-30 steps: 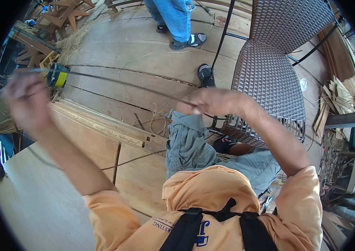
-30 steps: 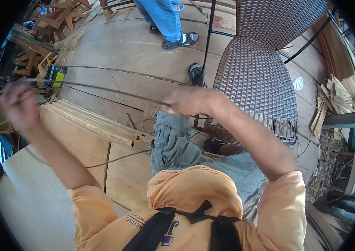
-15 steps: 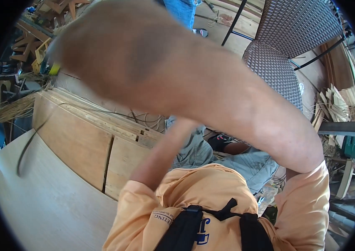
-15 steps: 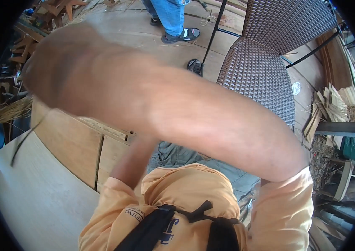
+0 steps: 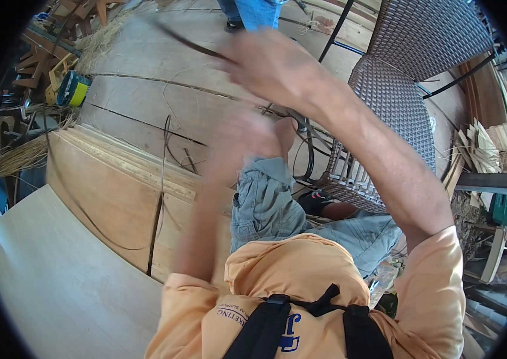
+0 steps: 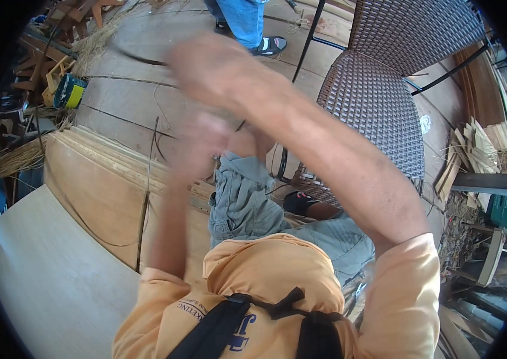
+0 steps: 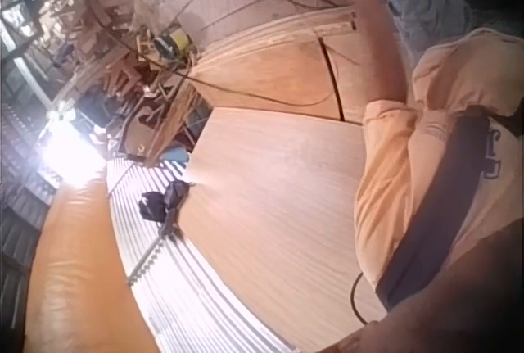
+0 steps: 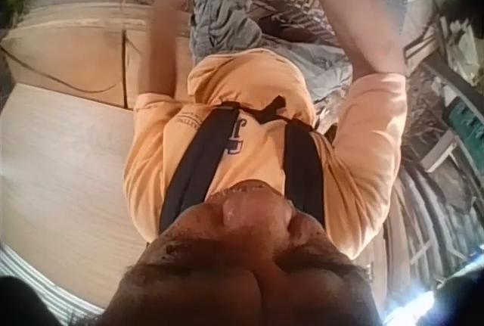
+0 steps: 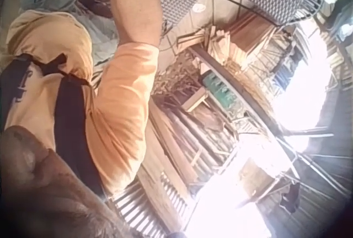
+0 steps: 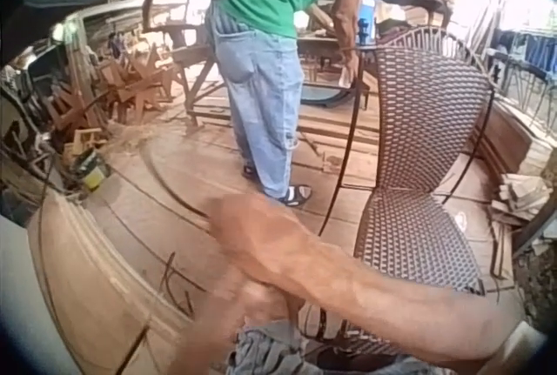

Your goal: The person weaves a wicker chair by wrapping strips around the metal frame and weaving rattan strips through the seat by hand.

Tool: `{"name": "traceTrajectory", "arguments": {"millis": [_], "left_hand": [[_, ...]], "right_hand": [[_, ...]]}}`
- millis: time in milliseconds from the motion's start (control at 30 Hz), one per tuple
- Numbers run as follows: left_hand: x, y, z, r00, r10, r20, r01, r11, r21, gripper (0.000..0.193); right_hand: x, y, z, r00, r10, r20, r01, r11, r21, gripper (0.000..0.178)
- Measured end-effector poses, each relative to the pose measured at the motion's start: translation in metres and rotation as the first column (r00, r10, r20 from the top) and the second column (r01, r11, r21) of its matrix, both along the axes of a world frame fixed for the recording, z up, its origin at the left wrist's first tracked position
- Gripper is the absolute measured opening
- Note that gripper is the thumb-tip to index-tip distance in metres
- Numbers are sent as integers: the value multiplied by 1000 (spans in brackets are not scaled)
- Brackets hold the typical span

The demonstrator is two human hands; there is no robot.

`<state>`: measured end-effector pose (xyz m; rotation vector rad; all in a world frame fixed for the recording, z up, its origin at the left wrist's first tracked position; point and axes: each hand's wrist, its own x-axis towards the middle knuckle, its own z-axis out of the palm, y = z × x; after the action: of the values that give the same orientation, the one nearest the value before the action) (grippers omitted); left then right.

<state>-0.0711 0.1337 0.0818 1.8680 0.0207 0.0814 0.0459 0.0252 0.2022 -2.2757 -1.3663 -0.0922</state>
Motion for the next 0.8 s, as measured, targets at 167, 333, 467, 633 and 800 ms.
{"name": "traceTrajectory", "arguments": {"millis": [167,333,467,633,800], "left_hand": [[11,-125,-35,976,213,-44,-186,714,-675,22],[58,2,9,919,328,-217,-265,108,-958,22],[14,210,108,916,246,318,200,405,-892,13],[-23,290,143,880,259,397,269,418,-868,8],[9,41,8,978,151,-147,-185,950,-250,28]], "right_hand": [[-46,40,79,989,118,-87,-102,981,167,21],[-2,-9,-1,984,89,153,-100,993,65,34],[-1,-61,-67,757,-115,-644,-295,819,-493,35],[16,-87,-123,808,-93,-582,-163,914,-372,16],[17,-8,-27,997,9,-74,-1,994,105,19]]}}
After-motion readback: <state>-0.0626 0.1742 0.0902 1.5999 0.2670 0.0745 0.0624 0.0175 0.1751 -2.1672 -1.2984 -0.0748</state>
